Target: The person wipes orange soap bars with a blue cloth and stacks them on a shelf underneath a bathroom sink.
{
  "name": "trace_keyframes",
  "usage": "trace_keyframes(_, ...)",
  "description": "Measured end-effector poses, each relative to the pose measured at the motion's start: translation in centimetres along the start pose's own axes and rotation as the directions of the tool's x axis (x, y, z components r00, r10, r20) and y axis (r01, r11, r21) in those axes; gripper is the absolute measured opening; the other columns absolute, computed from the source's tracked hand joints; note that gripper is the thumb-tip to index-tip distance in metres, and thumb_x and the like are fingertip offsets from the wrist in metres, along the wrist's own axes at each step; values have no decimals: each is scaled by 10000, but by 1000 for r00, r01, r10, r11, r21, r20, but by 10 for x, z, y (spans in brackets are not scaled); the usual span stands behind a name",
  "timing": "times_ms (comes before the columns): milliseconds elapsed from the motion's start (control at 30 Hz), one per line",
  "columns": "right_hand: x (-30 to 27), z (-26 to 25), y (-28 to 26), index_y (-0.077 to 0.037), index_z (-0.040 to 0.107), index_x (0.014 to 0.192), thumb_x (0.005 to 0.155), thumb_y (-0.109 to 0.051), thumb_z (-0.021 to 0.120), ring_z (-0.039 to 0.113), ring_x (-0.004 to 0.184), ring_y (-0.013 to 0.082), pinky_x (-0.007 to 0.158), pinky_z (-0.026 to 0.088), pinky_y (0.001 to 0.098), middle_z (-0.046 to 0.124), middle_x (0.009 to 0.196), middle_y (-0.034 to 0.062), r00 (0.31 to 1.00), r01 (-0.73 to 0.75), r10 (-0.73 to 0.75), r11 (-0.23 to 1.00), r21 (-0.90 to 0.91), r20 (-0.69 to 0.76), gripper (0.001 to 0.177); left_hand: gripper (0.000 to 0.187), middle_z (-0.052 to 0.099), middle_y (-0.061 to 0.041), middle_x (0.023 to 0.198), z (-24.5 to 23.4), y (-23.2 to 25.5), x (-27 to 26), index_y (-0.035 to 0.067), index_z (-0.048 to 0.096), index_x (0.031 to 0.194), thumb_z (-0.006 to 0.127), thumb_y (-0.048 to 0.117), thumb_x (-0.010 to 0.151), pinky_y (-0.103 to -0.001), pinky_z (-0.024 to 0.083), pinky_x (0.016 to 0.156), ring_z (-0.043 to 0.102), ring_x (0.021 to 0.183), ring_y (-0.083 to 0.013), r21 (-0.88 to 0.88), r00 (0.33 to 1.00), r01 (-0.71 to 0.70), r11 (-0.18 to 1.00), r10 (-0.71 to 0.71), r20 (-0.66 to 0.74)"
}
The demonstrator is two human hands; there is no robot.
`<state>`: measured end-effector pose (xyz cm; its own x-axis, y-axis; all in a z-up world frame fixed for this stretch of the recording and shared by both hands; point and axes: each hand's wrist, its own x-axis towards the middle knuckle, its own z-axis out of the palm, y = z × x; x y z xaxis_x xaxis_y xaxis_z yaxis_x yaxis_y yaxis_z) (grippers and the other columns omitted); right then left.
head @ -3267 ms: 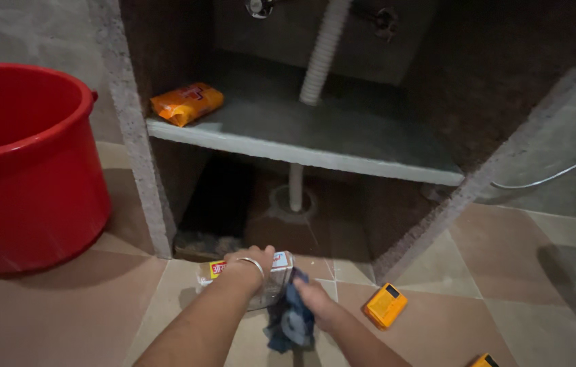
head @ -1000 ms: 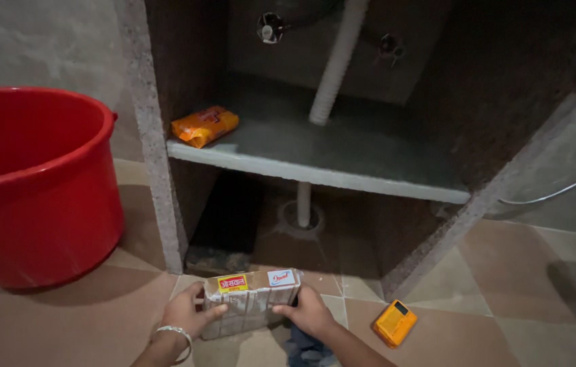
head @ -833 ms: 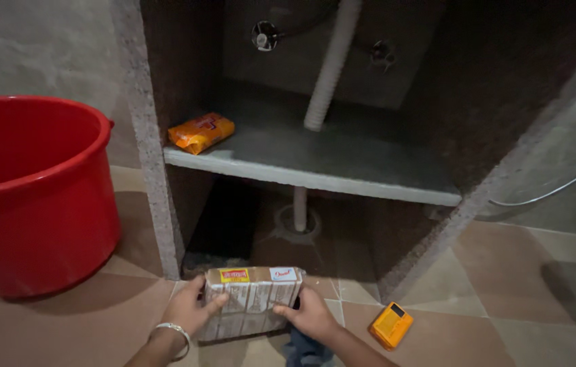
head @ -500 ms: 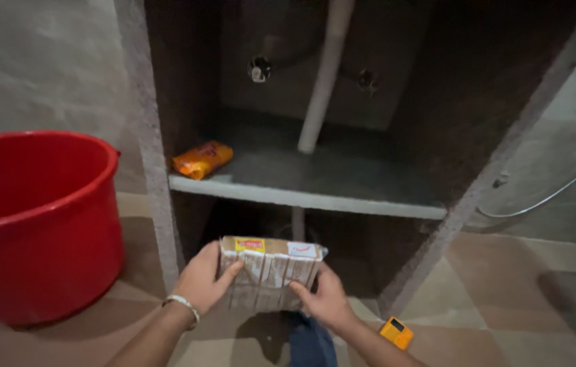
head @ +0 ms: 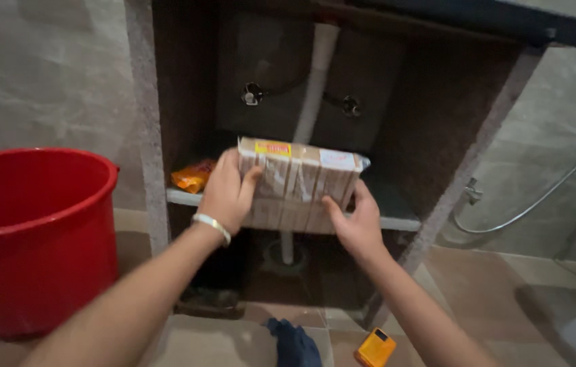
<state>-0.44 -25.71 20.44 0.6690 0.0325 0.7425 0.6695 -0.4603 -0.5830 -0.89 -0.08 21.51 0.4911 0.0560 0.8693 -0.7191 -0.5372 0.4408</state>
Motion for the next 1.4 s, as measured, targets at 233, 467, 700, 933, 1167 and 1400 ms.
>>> trace_keyframes(233,28,14,-11,-47,651,1189,855,-219,771,726,1013,218,892,538,347,768,1083,100,975,-200,193,978,-55,-112,394,345,633,-287,1095,53,-48,41,-59,573,1161,557,256,1022,-546,473,888,592,1036,-498,78,987,53,996,-41,-154)
trace_keyframes(467,52,54,17,-29,638,1259,869,-244,760,730,1044,247,909,536,369,762,1128,127,978,-164,161,986,-13,-133,461,342,632,-332,1107,81,-120,59,-57,601,1055,560,282,1046,-560,469,945,588,1065,-510,248,954,284,926,-247,-172)
trace_keyframes(700,75,100,46,-42,615,1306,893,-258,721,711,1102,269,948,520,367,754,1200,145,960,-239,256,960,146,-112,477,370,608,-353,1174,81,-150,73,-55,602,1183,573,271,1011,-559,444,934,556,1088,-535,150,950,161,976,-112,-292)
trace_keyframes(933,101,140,68,-65,581,1346,913,-336,704,675,1174,308,991,501,406,705,1258,162,969,-212,214,977,26,-123,525,400,645,-309,1160,67,-195,116,-17,639,1098,560,368,1017,-551,476,929,595,1106,-501,228,915,405,886,-392,-99)
trace_keyframes(1167,127,160,101,-53,590,1350,910,-366,710,681,1169,310,979,521,420,707,1260,174,979,-166,171,985,49,-113,553,412,670,-303,1168,57,-199,131,-12,638,1178,563,347,990,-522,493,957,624,1119,-472,180,911,413,893,-407,-67)
trace_keyframes(1400,126,167,105,-52,610,1343,922,-366,719,672,1188,297,984,503,405,708,1266,166,969,-213,215,977,26,-123,536,472,661,-260,1226,32,-164,120,22,579,1280,489,385,993,-496,486,980,637,1144,-428,135,873,471,872,-482,66)
